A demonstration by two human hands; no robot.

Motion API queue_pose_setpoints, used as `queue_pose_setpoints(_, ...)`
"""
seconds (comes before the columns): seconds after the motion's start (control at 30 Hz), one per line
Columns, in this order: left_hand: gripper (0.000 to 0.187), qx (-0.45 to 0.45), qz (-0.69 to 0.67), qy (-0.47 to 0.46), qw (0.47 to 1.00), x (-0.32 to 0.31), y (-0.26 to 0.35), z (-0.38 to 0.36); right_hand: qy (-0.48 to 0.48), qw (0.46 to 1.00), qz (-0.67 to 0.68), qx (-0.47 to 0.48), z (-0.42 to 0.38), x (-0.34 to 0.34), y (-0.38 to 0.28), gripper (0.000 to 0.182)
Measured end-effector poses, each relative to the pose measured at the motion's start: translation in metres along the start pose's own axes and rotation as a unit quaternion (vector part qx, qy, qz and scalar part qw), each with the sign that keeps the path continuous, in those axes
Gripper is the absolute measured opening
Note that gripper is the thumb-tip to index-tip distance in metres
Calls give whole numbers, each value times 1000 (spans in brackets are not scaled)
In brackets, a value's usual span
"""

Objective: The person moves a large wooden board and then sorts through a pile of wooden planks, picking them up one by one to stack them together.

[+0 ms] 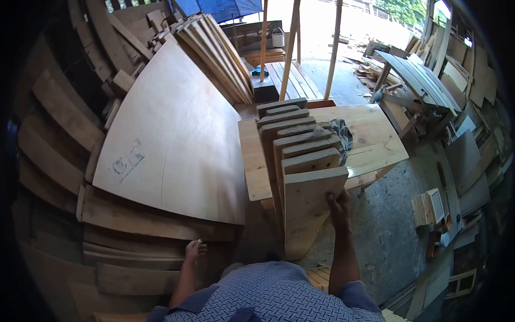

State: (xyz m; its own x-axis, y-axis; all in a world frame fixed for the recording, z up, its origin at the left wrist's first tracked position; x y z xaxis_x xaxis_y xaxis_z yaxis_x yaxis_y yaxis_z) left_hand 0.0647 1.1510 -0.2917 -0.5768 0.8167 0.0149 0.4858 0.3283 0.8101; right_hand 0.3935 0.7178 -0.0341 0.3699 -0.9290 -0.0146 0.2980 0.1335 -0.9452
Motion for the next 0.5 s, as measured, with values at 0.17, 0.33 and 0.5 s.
queue_pose_setpoints(0.17,30,-88,62,-71,992,-102,128,11,11,997,-73,-4,4,6,5,38)
queue_pose_setpoints(0.33,32,-230,100,-242,937,-199,245,-20,66,934,-347,56,6,5,-18,44)
queue_pose_setpoints(0.5,51,-333,204,-324,862,-263,325,-76,156,890,-397,162,8,-13,-64,69)
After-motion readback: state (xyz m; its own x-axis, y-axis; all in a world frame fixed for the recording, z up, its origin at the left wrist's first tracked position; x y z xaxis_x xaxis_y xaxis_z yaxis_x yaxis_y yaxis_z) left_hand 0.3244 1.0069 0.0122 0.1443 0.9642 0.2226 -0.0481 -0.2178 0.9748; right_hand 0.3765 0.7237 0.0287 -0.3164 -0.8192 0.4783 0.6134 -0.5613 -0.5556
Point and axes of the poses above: each hand's wrist, its own z-axis towards the middle knuckle, its own x-axis out of the back of the hand, y = z × x, the point moved 2 cm from there along z, towards the middle knuckle, and after that the axes turned 9 degrees about -y, right-handed, at the moved point
